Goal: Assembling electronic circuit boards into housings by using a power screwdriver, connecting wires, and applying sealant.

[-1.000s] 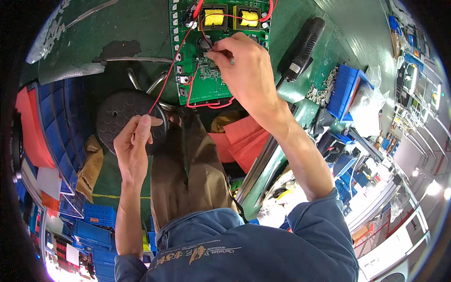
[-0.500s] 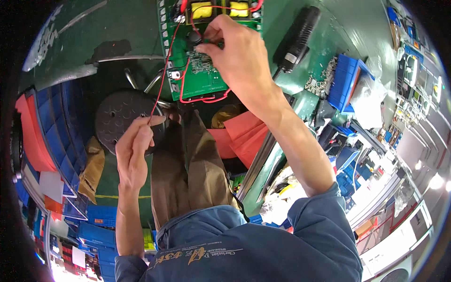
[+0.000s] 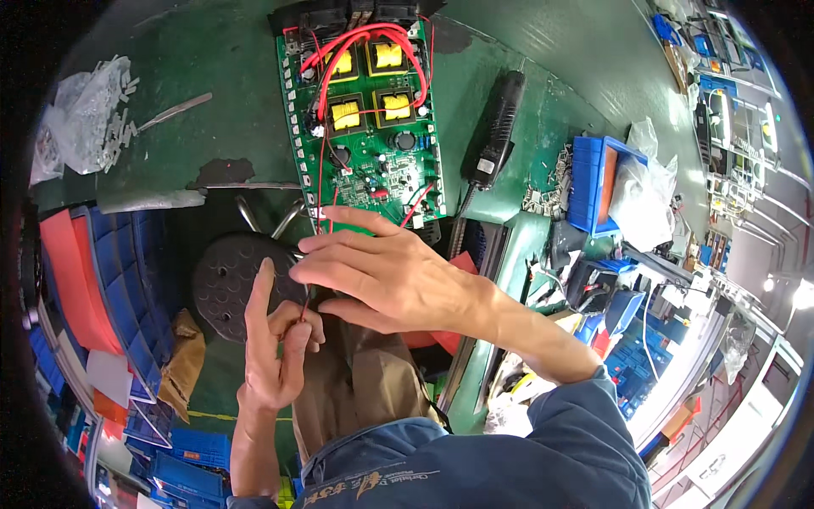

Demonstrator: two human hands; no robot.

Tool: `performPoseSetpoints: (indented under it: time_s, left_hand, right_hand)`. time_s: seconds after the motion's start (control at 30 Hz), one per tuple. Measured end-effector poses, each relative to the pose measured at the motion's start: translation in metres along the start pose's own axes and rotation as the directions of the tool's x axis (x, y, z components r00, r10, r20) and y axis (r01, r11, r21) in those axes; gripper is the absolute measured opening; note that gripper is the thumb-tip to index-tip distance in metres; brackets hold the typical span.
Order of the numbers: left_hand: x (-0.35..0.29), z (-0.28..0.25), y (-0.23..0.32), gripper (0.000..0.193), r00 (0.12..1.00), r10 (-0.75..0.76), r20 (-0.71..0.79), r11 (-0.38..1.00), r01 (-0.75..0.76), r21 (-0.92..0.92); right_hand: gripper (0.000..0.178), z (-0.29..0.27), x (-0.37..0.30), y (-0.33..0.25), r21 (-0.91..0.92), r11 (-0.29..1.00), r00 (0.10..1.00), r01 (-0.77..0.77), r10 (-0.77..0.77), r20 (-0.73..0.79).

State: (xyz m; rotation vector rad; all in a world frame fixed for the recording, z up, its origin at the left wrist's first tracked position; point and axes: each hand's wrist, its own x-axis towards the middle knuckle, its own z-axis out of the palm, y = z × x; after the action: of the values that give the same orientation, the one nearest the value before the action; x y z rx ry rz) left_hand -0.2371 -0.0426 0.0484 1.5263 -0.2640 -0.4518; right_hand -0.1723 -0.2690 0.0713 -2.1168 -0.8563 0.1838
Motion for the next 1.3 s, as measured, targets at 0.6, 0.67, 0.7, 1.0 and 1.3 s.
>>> performPoseSetpoints:
  time_s: [0.6, 0.67, 0.7, 1.0, 1.3]
  left_hand:
    - [0.022, 0.014, 0.000, 0.016, 0.926, -0.290, -0.242, 0.946, 0.239, -0.221]
    - [0.025, 0.015, -0.001, 0.019, 0.939, -0.295, -0.180, 0.936, 0.246, -0.251]
    - [0.027, 0.014, -0.001, 0.019, 0.943, -0.285, -0.173, 0.938, 0.237, -0.253]
    - [0.034, 0.011, -0.002, 0.016, 0.886, -0.451, -0.108, 0.840, 0.380, -0.388]
    - [0.039, 0.020, -0.019, 0.019, 0.878, -0.460, -0.134, 0.810, 0.352, -0.470]
  right_hand:
    - [0.028, 0.004, -0.003, 0.009, -0.074, 0.997, 0.988, -0.026, 0.014, -0.151]
    - [0.029, 0.000, -0.006, 0.009, -0.095, 0.995, 0.989, -0.035, 0.021, -0.147]
    - [0.030, -0.002, -0.006, 0.010, -0.114, 0.993, 0.989, -0.022, 0.005, -0.147]
    - [0.031, 0.004, -0.017, 0.014, -0.097, 0.995, 0.986, 0.007, -0.023, -0.167]
    - [0.016, 0.006, -0.012, 0.016, 0.171, 0.955, 0.953, -0.241, 0.266, -0.143]
